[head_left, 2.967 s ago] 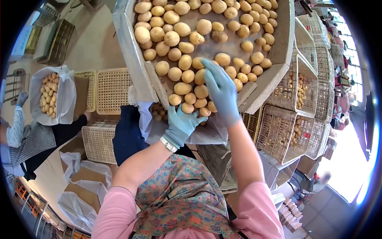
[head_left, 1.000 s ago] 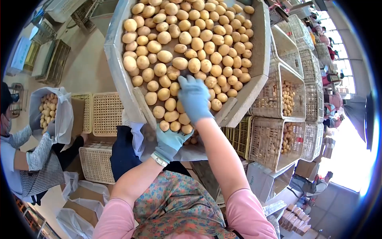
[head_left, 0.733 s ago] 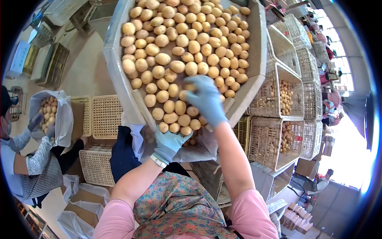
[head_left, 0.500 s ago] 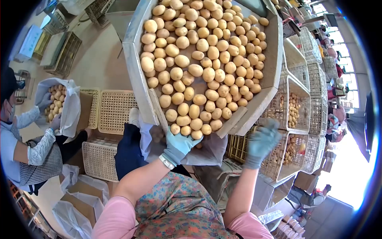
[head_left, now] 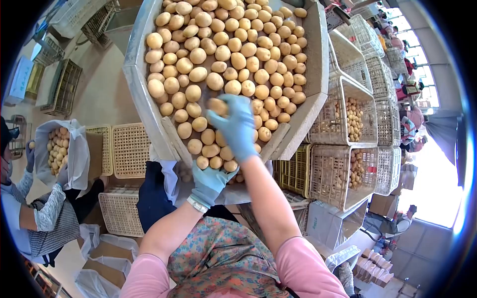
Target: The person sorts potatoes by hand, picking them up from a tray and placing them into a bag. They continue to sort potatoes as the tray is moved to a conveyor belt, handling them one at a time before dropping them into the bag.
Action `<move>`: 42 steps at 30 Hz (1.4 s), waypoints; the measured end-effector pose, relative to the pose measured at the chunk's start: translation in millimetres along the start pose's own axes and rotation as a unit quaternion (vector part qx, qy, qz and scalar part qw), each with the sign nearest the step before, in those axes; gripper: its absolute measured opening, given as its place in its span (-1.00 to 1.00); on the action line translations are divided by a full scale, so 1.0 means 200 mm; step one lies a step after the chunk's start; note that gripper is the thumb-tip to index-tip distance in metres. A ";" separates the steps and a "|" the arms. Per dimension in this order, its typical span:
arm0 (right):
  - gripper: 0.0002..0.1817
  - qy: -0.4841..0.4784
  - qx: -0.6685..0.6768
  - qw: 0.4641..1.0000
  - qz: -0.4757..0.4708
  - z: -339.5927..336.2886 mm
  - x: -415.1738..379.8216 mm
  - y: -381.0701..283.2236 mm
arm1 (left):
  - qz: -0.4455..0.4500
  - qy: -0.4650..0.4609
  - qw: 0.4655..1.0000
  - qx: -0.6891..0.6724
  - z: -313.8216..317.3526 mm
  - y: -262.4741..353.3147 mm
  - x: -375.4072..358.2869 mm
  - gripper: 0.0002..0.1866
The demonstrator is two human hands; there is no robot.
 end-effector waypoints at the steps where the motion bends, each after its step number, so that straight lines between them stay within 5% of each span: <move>1: -0.50 0.054 -0.038 0.998 -0.002 -0.23 -0.08 0.01 | 0.073 0.005 0.949 0.308 0.05 0.23 -0.02 -0.13; 2: -0.55 0.117 0.152 0.976 0.108 -0.45 -0.19 0.23 | 0.136 0.010 0.800 0.585 0.13 0.36 -0.04 -0.15; 3: -0.64 0.241 0.286 0.904 0.207 -0.72 -0.32 0.32 | 0.169 0.013 0.875 0.453 0.13 0.36 -0.04 -0.16; 4: -0.67 0.294 0.496 0.811 0.101 -0.96 -0.41 0.49 | 0.168 0.017 0.875 0.453 0.13 0.34 -0.02 -0.16; 5: -0.67 0.293 0.496 0.811 0.102 -0.95 -0.40 0.47 | 0.095 0.011 0.981 0.168 0.09 0.26 0.01 -0.19; 6: -0.68 0.280 0.449 0.840 0.124 -0.95 -0.40 0.41 | 0.012 0.002 0.991 -0.132 0.09 0.20 0.01 -0.22; 7: -0.68 0.267 0.402 0.865 0.139 -0.95 -0.37 0.36 | 0.130 -0.007 0.976 0.174 0.11 0.33 -0.02 -0.31; 9: -0.68 0.237 0.305 0.906 0.173 -0.90 -0.32 0.29 | 0.117 -0.008 0.978 0.172 0.12 0.30 0.00 -0.24; 10: -0.68 0.083 0.094 0.984 0.129 -0.73 -0.21 0.22 | 0.097 -0.008 0.981 0.170 0.11 0.27 -0.01 -0.18; 11: -0.64 0.007 -0.043 0.996 0.082 -0.56 -0.13 0.21 | 0.134 -0.021 0.962 0.236 0.14 0.36 -0.03 -0.38; 12: -0.58 -0.073 -0.147 0.985 0.056 -0.41 -0.08 0.23 | 0.134 -0.020 0.962 0.238 0.15 0.35 -0.03 -0.38; 13: -0.45 -0.093 -0.215 0.969 0.076 -0.27 -0.05 0.37 | 0.071 -0.016 0.997 -0.008 0.13 0.29 -0.02 -0.36; 14: -0.45 -0.129 -0.313 0.937 0.090 -0.18 0.01 0.40 | 0.005 -0.009 0.967 -0.255 0.12 0.22 0.00 -0.35; 16: -0.54 -0.114 -0.407 0.905 0.041 -0.11 0.05 0.41 | 0.029 -0.001 0.980 -0.195 0.08 0.15 0.02 -0.34; 18: -0.55 -0.112 -0.336 0.935 0.023 -0.16 0.04 0.38 | 0.049 0.001 0.990 -0.133 0.06 0.15 -0.01 -0.32; 20: -0.56 -0.057 -0.166 0.984 0.030 -0.26 0.04 0.29 | -0.024 -0.008 0.952 -0.307 0.09 0.09 0.01 -0.34; 21: -0.56 -0.037 -0.080 0.995 0.040 -0.31 -0.01 0.28 | 0.092 -0.028 0.995 0.014 0.11 0.28 -0.01 -0.35; 22: -0.56 -0.023 0.007 0.999 0.046 -0.35 -0.04 0.28 | -0.065 -0.049 0.925 -0.372 0.17 0.25 -0.02 -0.13; 25: -0.64 -0.047 -0.037 0.998 -0.001 -0.26 0.04 0.15 | -0.049 -0.042 0.945 -0.322 0.14 0.22 -0.03 -0.11; 27: -0.75 -0.073 -0.221 0.969 -0.085 -0.06 0.17 0.05 | 0.052 -0.005 0.997 -0.048 0.10 0.24 0.00 -0.09; 28: -0.80 -0.087 -0.292 0.943 -0.132 0.07 0.21 0.08 | 0.054 -0.005 0.997 -0.047 0.10 0.24 0.00 -0.09; 30: -0.82 -0.165 -0.409 0.895 -0.064 0.19 0.28 0.14 | 0.136 0.030 0.936 0.323 0.09 0.33 -0.02 -0.09; 31: -0.82 -0.187 -0.362 0.911 -0.059 0.19 0.32 0.15 | 0.158 0.025 0.912 0.377 0.10 0.33 -0.03 -0.16; 32: -0.82 -0.208 -0.315 0.925 -0.055 0.15 0.34 0.18 | 0.155 0.026 0.914 0.375 0.11 0.30 -0.04 -0.16; 33: -0.71 -0.189 -0.241 0.950 -0.069 0.06 0.33 0.11 | 0.122 0.019 0.973 0.196 0.10 0.26 -0.02 -0.17; 34: -0.58 -0.146 -0.120 0.982 0.015 -0.06 0.30 0.11 | 0.087 0.009 0.996 0.010 0.09 0.22 0.00 -0.18; 36: -0.41 -0.076 0.024 0.997 0.014 -0.15 0.25 0.12 | 0.111 -0.036 0.993 0.009 0.12 0.27 -0.01 -0.29; 39: -0.43 -0.121 -0.105 0.986 -0.042 0.01 0.24 0.06 | 0.105 -0.059 0.993 0.003 0.12 0.24 -0.01 -0.32; 42: -0.53 -0.211 -0.352 0.912 0.023 0.25 0.31 0.04 | 0.118 -0.065 0.991 -0.010 0.12 0.25 0.00 -0.27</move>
Point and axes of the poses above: each hand's wrist, its own x-axis towards the middle knuckle, its own z-axis out of the palm, y = z × x, the point moved 9 cm from there along x, towards the middle knuckle, and after that the axes turned 12 degrees about x, right-handed, at the moved point
